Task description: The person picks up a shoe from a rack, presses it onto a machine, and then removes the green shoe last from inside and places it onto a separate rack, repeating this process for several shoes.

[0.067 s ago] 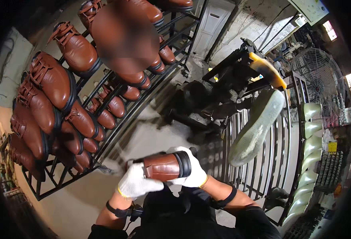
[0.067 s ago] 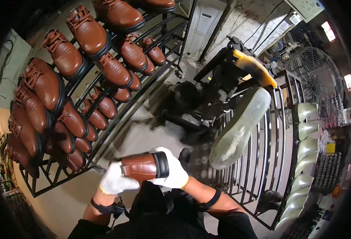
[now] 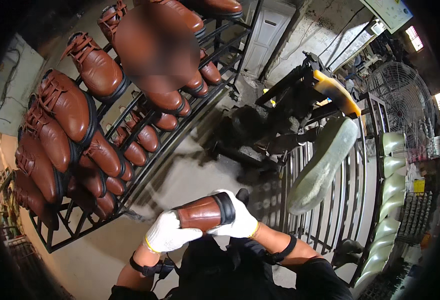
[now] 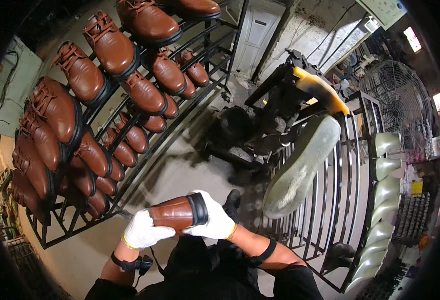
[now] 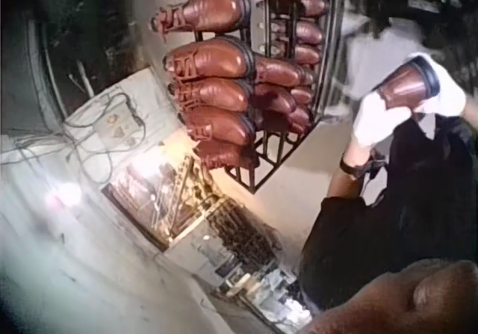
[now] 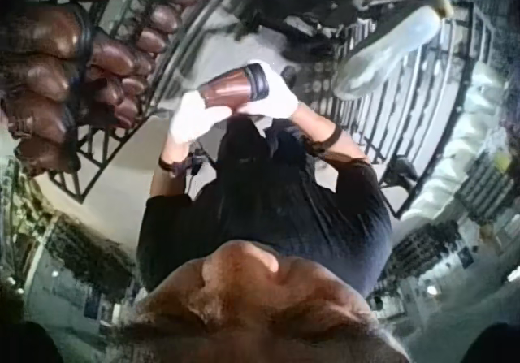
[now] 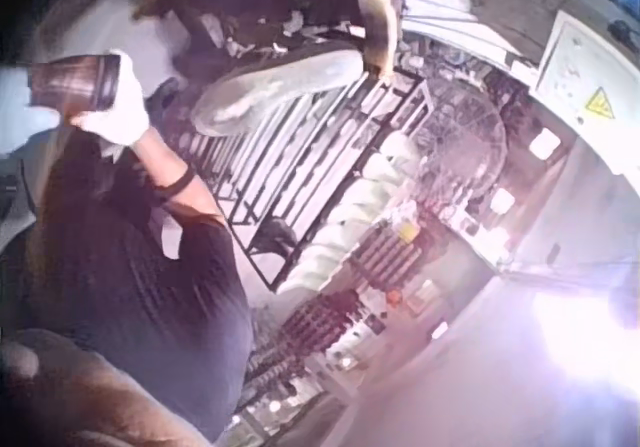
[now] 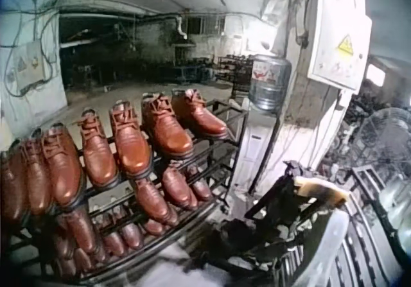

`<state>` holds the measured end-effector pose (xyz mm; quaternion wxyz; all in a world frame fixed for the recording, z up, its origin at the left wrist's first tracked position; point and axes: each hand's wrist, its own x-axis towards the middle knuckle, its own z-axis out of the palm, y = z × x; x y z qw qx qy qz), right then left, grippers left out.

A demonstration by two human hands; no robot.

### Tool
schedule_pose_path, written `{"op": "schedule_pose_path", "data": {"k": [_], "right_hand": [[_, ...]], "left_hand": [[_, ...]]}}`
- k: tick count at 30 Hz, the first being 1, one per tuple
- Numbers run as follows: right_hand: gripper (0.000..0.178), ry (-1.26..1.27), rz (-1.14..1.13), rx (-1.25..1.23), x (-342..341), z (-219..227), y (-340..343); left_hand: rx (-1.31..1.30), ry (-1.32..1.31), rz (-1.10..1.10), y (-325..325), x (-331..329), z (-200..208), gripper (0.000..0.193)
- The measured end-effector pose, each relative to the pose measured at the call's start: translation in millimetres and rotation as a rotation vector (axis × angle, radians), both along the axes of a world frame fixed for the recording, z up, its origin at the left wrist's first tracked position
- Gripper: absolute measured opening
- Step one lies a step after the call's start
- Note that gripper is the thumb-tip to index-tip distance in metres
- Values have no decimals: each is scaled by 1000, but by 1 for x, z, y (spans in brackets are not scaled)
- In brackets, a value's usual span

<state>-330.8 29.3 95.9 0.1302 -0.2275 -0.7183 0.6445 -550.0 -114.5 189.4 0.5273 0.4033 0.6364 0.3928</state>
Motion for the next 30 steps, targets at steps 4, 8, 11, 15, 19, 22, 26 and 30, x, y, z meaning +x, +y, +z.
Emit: {"op": "schedule_pose_path", "data": {"k": [4,8,11,15,19,22,26,30], "right_hand": [[70,87,-55,-870,-28,-8,21],[64,195,-86,-989,-43,-46,34],[68,69,-247,-926,-88,-53,36],[59,-73,-305,-527,-52,-95,31],[49,-296,-490,-898,25,-129,2],[40,-318,-491,-816,61,-169,-18],[34,-438,-661,-913,81,-147,-11],[15,-321,-556,-719,120,-143,18]], "left_hand": [[387,665,116,8,-17,-3,57],[0,487,169,-23,-5,-35,68],[-196,213,600,1,-4,-43,38],[97,452,893,34,-97,-84,37],[163,1227,893,100,-210,-92,27],[-146,1129,831,139,-258,-72,53],[127,872,895,129,-241,-93,30],[53,1066,1592,-31,-273,-160,48]]}}
